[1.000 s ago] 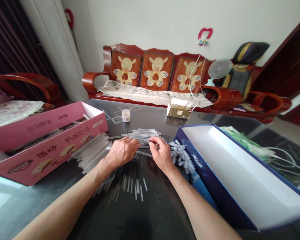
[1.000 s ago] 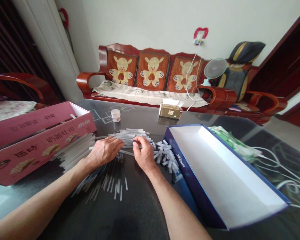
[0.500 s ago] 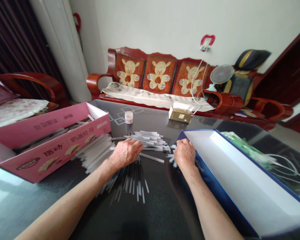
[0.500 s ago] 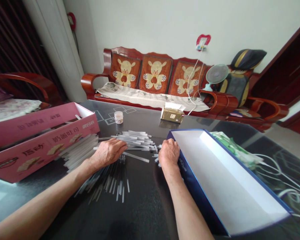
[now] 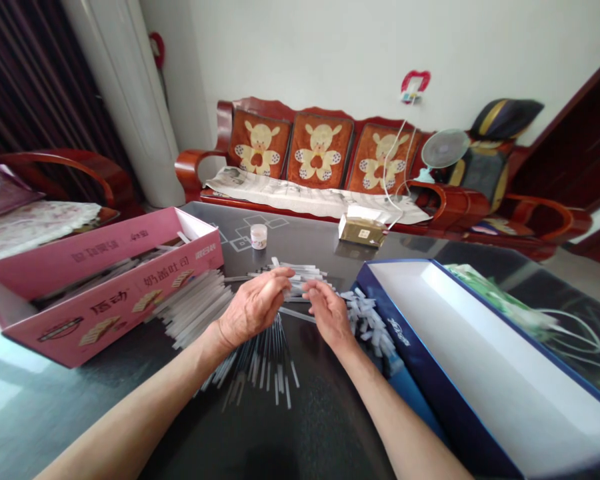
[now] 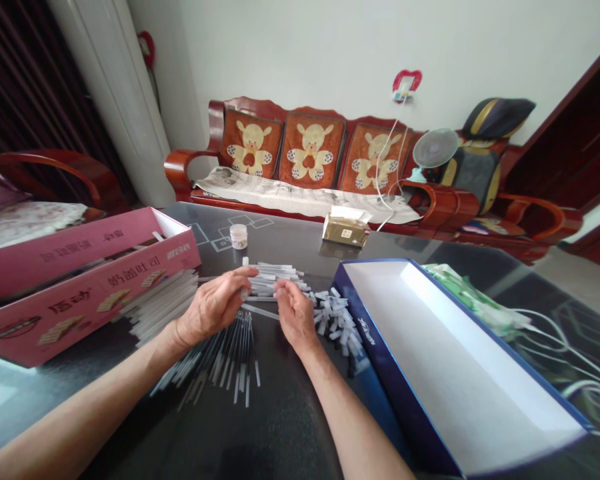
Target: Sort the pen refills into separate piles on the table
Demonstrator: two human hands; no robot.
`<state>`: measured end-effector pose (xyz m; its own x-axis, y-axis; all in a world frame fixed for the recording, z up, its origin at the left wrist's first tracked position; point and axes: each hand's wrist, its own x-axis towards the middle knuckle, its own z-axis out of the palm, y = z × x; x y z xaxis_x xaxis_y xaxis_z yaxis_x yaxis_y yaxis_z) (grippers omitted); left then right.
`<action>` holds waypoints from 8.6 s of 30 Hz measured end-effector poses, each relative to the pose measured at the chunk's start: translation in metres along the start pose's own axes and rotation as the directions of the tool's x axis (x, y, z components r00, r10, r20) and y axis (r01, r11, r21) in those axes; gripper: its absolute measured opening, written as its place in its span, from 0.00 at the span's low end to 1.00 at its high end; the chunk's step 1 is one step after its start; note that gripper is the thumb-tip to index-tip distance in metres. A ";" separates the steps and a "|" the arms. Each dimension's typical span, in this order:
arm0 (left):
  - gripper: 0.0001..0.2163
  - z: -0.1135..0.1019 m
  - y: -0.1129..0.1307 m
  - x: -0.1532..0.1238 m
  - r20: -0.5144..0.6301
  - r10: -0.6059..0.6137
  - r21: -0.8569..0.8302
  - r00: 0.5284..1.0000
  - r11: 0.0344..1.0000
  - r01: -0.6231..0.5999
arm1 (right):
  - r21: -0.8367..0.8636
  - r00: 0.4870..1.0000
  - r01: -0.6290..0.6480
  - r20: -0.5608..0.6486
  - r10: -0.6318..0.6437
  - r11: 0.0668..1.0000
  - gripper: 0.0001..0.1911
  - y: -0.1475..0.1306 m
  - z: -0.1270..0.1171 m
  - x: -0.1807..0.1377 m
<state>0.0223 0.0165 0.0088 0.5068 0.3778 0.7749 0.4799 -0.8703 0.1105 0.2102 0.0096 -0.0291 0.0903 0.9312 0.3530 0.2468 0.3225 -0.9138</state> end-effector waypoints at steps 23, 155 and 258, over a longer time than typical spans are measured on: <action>0.13 0.001 -0.014 -0.009 0.177 -0.232 0.375 0.957 0.914 0.152 | 0.087 0.986 0.127 -0.117 -0.116 0.988 0.08 -0.012 -0.006 0.000; 0.17 -0.007 -0.021 -0.004 0.270 -0.636 0.494 0.723 0.736 0.463 | -0.958 0.971 0.228 0.237 0.034 0.177 0.12 -0.023 -0.064 0.018; 0.12 0.034 -0.016 0.003 0.339 -0.234 0.379 0.911 0.921 0.095 | 0.551 0.952 -0.272 0.036 0.303 0.789 0.14 0.018 0.029 0.010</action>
<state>0.0405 0.0420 -0.0111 0.5922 0.6548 0.4697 0.7614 -0.6456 -0.0599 0.1878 0.0291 -0.0476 0.1257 0.9907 0.0517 -0.3616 0.0943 -0.9276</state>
